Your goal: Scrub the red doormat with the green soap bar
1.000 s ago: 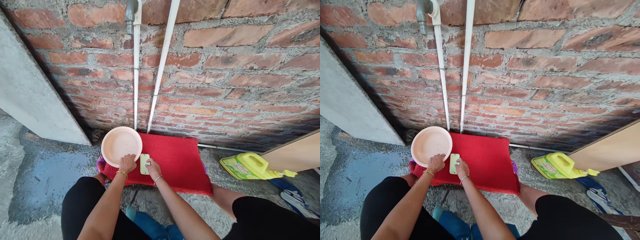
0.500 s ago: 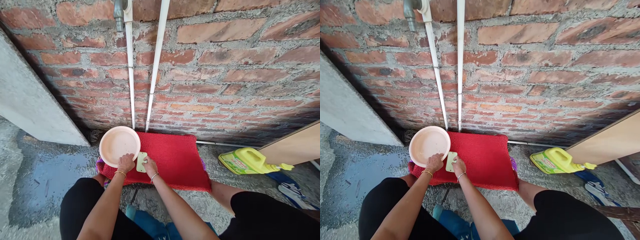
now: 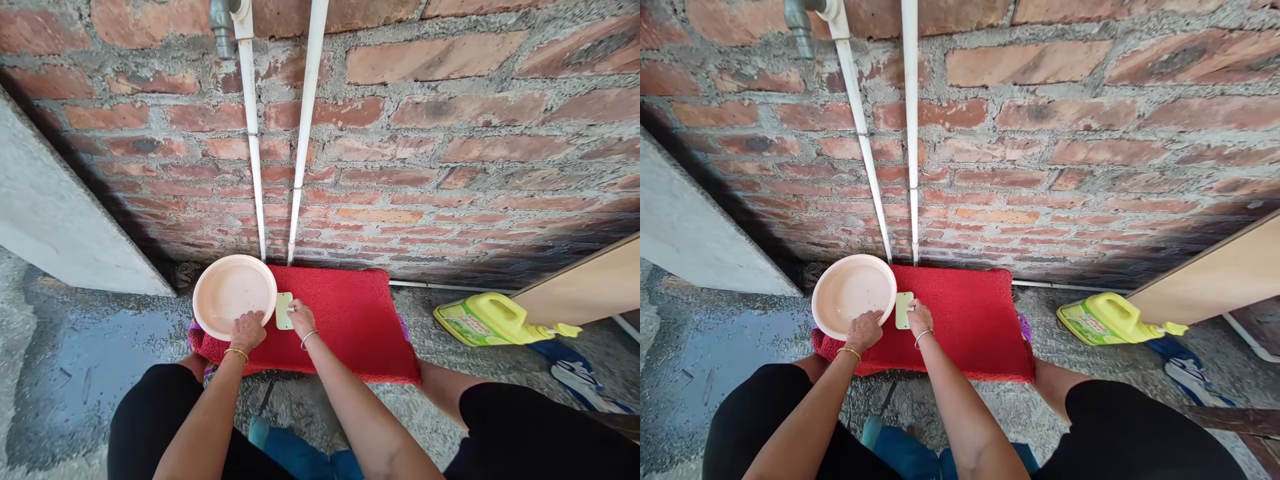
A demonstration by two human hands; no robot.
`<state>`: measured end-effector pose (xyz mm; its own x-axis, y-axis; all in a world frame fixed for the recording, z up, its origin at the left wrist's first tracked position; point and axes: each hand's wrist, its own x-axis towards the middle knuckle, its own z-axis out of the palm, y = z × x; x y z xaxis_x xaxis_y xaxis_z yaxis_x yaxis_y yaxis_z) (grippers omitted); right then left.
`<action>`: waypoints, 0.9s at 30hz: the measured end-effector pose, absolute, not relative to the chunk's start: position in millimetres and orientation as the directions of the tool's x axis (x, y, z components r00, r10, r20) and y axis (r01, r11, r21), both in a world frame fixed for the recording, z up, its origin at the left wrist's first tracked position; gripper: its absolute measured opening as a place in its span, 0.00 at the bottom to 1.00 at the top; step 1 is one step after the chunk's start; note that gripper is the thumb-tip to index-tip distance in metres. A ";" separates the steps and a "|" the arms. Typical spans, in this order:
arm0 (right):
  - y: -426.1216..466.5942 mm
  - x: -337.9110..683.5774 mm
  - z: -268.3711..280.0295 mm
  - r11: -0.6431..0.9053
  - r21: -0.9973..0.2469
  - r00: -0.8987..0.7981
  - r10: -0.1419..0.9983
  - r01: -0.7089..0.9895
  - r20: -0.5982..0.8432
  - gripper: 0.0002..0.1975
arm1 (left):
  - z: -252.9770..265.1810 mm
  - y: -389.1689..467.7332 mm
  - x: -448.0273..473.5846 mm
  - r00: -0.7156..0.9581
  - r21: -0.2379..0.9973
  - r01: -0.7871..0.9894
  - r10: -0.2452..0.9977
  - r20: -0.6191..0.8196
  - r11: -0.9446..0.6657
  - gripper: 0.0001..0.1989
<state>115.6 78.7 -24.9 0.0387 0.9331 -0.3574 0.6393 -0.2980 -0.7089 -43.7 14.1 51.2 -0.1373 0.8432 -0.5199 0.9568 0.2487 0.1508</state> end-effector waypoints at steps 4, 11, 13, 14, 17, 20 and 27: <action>78.3 168.6 -23.6 -0.347 -0.680 0.150 0.931 0.646 -0.333 0.07 | 49.1 14.5 -43.7 -0.139 0.146 0.957 0.841 -0.522 0.249 0.27; 87.6 171.5 -16.8 -0.303 -0.722 0.142 0.951 0.622 -0.276 0.08 | 47.5 12.9 -42.7 -0.151 0.142 0.957 0.849 -0.506 0.255 0.27; 95.6 146.4 -17.6 -0.272 -0.741 0.088 0.957 0.614 -0.278 0.08 | 47.0 12.9 -42.4 -0.146 0.136 0.960 0.851 -0.504 0.245 0.27; 99.9 134.2 -18.4 -0.262 -0.747 0.062 0.957 0.611 -0.285 0.08 | 46.7 13.0 -42.2 -0.143 0.135 0.961 0.853 -0.502 0.241 0.27; 112.1 110.4 -21.8 -0.255 -0.753 -0.002 0.947 0.606 -0.322 0.08 | 45.5 13.3 -41.7 -0.149 0.138 0.960 0.857 -0.493 0.246 0.27; 121.5 116.5 -25.0 -0.281 -0.740 0.002 0.935 0.611 -0.354 0.09 | 44.6 13.7 -41.3 -0.157 0.140 0.956 0.852 -0.499 0.257 0.27; 122.2 225.3 -13.3 -0.353 -0.714 0.210 0.935 0.604 -0.285 0.09 | 43.3 14.1 -41.7 -0.158 0.137 0.955 0.843 -0.514 0.262 0.28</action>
